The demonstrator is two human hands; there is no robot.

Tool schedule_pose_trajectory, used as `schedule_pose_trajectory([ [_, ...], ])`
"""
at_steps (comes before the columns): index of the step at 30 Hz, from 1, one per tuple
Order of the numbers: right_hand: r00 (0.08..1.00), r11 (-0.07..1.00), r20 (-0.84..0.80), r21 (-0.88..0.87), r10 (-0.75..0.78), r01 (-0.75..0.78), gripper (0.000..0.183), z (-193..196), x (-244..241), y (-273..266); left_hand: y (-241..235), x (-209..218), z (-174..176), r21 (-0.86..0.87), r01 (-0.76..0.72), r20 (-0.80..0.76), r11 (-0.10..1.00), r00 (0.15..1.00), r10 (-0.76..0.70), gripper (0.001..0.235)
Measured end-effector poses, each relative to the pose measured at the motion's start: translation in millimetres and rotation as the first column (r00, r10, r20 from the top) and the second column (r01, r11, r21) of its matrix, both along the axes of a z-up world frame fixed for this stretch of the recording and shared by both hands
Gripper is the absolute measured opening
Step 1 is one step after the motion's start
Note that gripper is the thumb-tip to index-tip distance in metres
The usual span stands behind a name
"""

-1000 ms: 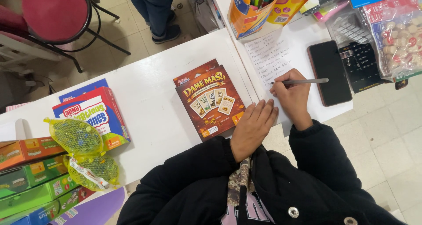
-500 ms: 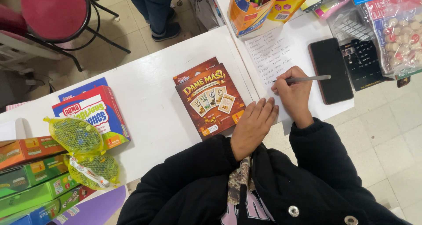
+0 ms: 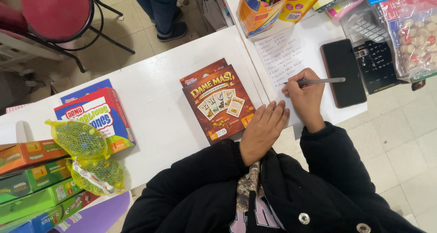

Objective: Checking various toy and game boxes on a counter and writing down their names or details on a notepad.

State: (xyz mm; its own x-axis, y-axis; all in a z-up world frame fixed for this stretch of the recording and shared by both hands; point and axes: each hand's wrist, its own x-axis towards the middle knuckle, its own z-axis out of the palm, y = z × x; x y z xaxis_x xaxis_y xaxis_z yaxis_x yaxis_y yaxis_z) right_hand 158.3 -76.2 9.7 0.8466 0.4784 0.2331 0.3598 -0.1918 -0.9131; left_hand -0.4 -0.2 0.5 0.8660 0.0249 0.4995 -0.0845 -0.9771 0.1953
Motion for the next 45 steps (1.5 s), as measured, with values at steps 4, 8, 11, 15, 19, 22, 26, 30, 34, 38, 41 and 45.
schedule_pose_trajectory([
  [4,0.992,0.999,-0.118,0.012,-0.04,0.042,0.008,2.0,2.8,-2.1,0.6,-0.9,2.1,0.008,-0.001,0.003,1.0,1.0,0.001,0.033],
  [8,0.99,0.998,-0.14,-0.061,-0.006,-0.003,0.009,15.3,3.6,-4.1,1.7,-5.1,2.7,-0.019,0.025,-0.105,0.999,0.994,-0.027,0.072],
  [11,0.993,0.996,-0.116,-0.088,0.0,-0.011,0.009,7.4,9.7,-8.6,3.8,-5.5,9.7,-0.057,0.042,-0.122,0.997,0.991,-0.049,0.066],
  [15,0.997,0.997,-0.057,-0.051,0.046,-0.049,0.012,4.8,8.1,-6.8,-1.0,-3.1,0.4,-0.051,-0.009,-0.122,0.999,0.993,0.003,0.069],
  [19,0.999,0.998,-0.025,-0.034,0.048,-0.049,0.011,4.5,6.7,-5.1,-3.0,-1.8,-6.6,-0.074,0.0,-0.082,0.997,0.997,-0.006,0.068],
  [22,0.998,0.997,-0.03,-0.051,0.049,-0.05,0.01,3.9,9.9,-3.2,-1.7,-1.7,-6.9,-0.061,0.011,-0.085,0.998,0.996,-0.016,0.07],
  [26,0.998,0.999,-0.051,0.005,0.034,-0.033,0.009,9.1,8.8,1.9,-0.4,-1.2,-6.0,-0.073,0.038,-0.089,0.997,0.995,-0.044,0.069],
  [30,1.0,1.0,-0.002,-0.003,0.018,-0.018,0.01,13.1,5.8,-0.8,0.8,-2.2,-1.3,-0.092,0.059,-0.103,0.994,0.992,-0.069,0.068],
  [34,0.998,1.0,-0.054,0.005,0.022,-0.022,0.01,9.5,5.6,-2.9,0.8,-2.2,-1.7,-0.079,0.053,-0.128,0.995,0.99,-0.062,0.068],
  [38,0.999,1.0,-0.032,0.015,0.022,-0.021,0.01,9.2,6.2,-2.1,0.7,-2.0,-1.5,-0.078,0.053,-0.138,0.996,0.988,-0.064,0.069],
  [41,0.999,0.999,-0.025,0.032,0.04,-0.039,0.01,1.8,9.6,-4.2,0.1,-0.7,-3.2,-0.058,0.047,-0.148,0.997,0.987,-0.056,0.068],
  [45,0.998,0.998,-0.025,0.011,0.057,-0.057,0.012,6.6,7.2,-4.3,0.9,-2.9,-1.1,-0.061,0.053,-0.153,0.997,0.986,-0.061,0.068],
])
